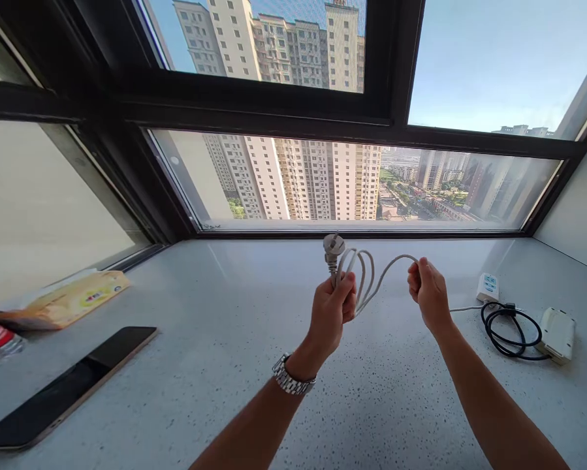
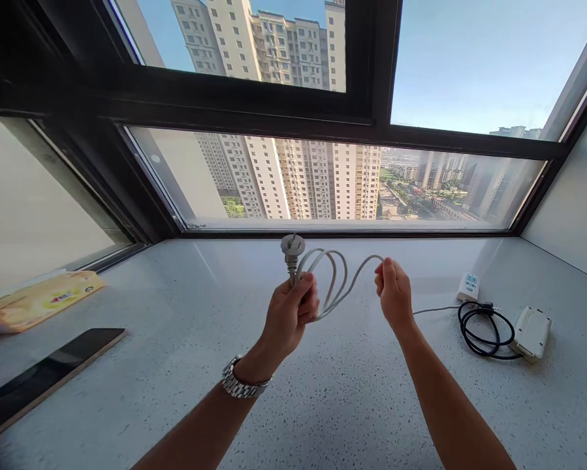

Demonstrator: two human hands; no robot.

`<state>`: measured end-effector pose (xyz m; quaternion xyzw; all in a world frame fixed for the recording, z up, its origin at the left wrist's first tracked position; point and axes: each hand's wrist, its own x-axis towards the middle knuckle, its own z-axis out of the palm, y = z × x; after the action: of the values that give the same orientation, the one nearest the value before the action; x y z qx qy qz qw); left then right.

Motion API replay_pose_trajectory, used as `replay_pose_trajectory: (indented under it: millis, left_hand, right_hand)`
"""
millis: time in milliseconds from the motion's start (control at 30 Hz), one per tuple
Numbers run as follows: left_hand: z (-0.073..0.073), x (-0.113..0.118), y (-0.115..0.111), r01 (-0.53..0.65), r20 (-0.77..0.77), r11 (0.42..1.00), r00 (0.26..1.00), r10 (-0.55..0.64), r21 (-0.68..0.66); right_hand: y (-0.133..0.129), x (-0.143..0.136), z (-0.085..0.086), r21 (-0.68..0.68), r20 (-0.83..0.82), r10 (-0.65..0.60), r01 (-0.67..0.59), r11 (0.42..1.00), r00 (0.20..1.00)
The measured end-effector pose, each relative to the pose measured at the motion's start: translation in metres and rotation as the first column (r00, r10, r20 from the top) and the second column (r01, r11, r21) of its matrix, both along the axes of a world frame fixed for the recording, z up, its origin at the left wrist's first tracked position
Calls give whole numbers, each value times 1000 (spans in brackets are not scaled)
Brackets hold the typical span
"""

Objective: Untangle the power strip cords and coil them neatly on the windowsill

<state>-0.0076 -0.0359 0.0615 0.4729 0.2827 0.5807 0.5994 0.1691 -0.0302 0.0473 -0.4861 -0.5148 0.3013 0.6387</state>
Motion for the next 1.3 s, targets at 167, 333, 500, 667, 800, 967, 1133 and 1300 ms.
replay_pose_trajectory:
  millis: [167, 333, 500, 667, 800, 967, 1133, 1300]
  left_hand:
    - [-28, 25, -9, 84, -88, 991, 992, -93, -109]
    - [-35, 27, -10, 61, -34, 994, 997, -64, -92]
    - [-16, 15, -3, -82, 60, 991, 994, 89, -105]
    - [25, -24, 13, -175, 280, 975, 937, 208, -139]
    - [54, -70, 19, -200, 369, 966, 895, 249, -165]
    - [70, -114, 17, -250, 413, 960, 866, 281, -129]
    - [63, -118, 16, -189, 307, 979, 938, 159, 70]
    - [41, -71, 2, 147, -185, 957, 978, -102, 251]
  right_hand:
    - [-29, -36, 2, 193, 643, -66, -78, 978, 763]
    - [-40, -60, -4, 93, 646, 160, -285, 954, 746]
    - [-33, -60, -16, 48, 525, 214, -280, 959, 824]
    - [-13, -41, -26, -311, 665, 479, -370, 875, 573]
    - [4, -15, -36, -566, 667, 650, -320, 760, 364]
    - [13, 9, -39, -643, 462, 787, -457, 615, 408]
    - [15, 2, -36, -557, 515, 607, -303, 774, 605]
    - [17, -2, -27, -370, 387, 181, -28, 929, 904]
